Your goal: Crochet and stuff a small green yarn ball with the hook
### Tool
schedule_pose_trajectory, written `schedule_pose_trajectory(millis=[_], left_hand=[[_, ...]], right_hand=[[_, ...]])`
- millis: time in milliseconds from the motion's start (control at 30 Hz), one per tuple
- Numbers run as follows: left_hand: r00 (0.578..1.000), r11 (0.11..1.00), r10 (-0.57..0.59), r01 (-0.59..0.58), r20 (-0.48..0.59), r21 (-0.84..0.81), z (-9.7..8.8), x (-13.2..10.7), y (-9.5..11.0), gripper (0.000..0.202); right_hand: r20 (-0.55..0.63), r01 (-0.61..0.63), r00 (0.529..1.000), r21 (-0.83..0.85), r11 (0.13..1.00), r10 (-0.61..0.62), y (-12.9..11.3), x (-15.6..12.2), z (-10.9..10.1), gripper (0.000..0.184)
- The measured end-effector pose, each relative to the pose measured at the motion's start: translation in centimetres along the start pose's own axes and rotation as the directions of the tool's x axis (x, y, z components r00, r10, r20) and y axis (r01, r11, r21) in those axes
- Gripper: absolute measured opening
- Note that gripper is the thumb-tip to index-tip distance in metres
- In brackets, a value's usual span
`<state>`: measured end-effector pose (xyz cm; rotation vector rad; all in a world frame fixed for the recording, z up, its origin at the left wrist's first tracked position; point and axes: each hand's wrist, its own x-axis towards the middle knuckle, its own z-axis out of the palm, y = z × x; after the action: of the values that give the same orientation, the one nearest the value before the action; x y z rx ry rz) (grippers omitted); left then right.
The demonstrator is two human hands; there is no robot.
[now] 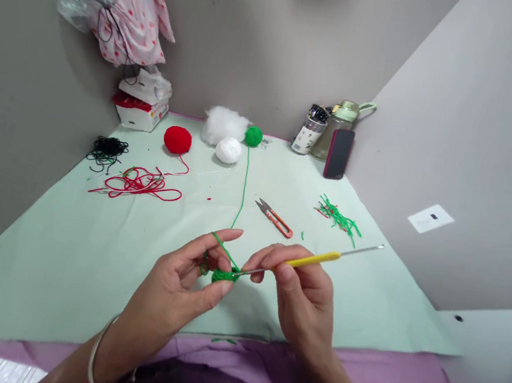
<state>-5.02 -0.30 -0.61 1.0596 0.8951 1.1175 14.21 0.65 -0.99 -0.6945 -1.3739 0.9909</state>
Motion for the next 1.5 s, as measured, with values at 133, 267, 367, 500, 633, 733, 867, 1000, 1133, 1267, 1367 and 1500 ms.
schedule_pose_trajectory(millis=[133, 267, 367, 500, 633, 733, 867, 1000, 1133, 1267, 1367, 1500], left_hand=[[0.999, 0.998, 0.012, -0.009, -0.040, 0.061, 0.1, -0.1, 0.0, 0.049], [0.994, 0.991, 0.047, -0.034, -0.102, 0.128, 0.2, -0.2, -0.1, 0.045], [0.986, 0.982, 0.095, -0.070, -0.135, 0.174, 0.3, -0.2, -0.3, 0.041], [0.978, 0.973, 0.143, -0.110, -0.153, 0.205, 0.6, -0.1, -0.4, 0.034], [0.979, 0.978, 0.114, -0.081, -0.170, 0.192, 0.8, -0.1, -0.5, 0.028], [0.984, 0.985, 0.082, -0.056, -0.160, 0.163, 1.1, -0.2, -0.4, 0.028], [0.998, 0.999, -0.015, 0.018, -0.067, 0.042, 1.3, -0.2, -0.4, 0.040], [0.998, 0.998, -0.043, 0.042, -0.034, -0.055, 1.1, 0.0, -0.5, 0.048], [0.998, 0.992, -0.060, 0.057, -0.024, -0.108, 1.0, 0.0, -0.7, 0.056], [0.996, 0.992, -0.075, 0.071, -0.037, -0.104, 1.1, -0.2, -0.6, 0.073], [0.995, 0.992, -0.094, 0.093, -0.016, -0.086, 1.1, -0.3, -0.5, 0.084], [0.995, 0.992, -0.099, 0.099, 0.009, -0.072, 0.9, -0.2, -0.4, 0.087]], right_hand=[[0.015, 0.054, 0.998, -0.074, 0.996, -0.053, -0.5, -0.1, 0.1, 0.018], [0.102, 0.221, 0.974, -0.258, 0.941, -0.201, -1.1, -0.2, 0.2, 0.020], [0.186, 0.327, 0.942, -0.329, 0.886, -0.279, -1.4, -0.2, 0.1, 0.021], [0.255, 0.416, 0.906, -0.402, 0.816, -0.337, -1.3, -0.3, 0.1, 0.022], [0.236, 0.497, 0.867, -0.453, 0.740, -0.438, -0.4, -1.0, 0.3, 0.022], [0.213, 0.474, 0.875, -0.559, 0.680, -0.435, 0.2, -1.7, 0.4, 0.026], [0.140, 0.416, 0.899, -0.565, 0.713, -0.414, 0.5, -1.8, 0.4, 0.027], [-0.020, 0.262, 0.961, -0.263, 0.929, -0.277, 0.2, -0.8, 0.7, 0.022], [-0.066, 0.059, 0.996, 0.028, 0.998, -0.057, 0.3, -0.3, 0.7, 0.016], [-0.022, -0.054, 0.998, 0.167, 0.984, 0.058, 0.8, -0.3, 0.5, 0.015], [0.014, -0.066, 0.998, 0.153, 0.986, 0.064, 0.9, -0.3, 0.4, 0.015], [0.015, -0.067, 0.998, 0.122, 0.990, 0.065, 0.8, -0.2, 0.4, 0.009]])
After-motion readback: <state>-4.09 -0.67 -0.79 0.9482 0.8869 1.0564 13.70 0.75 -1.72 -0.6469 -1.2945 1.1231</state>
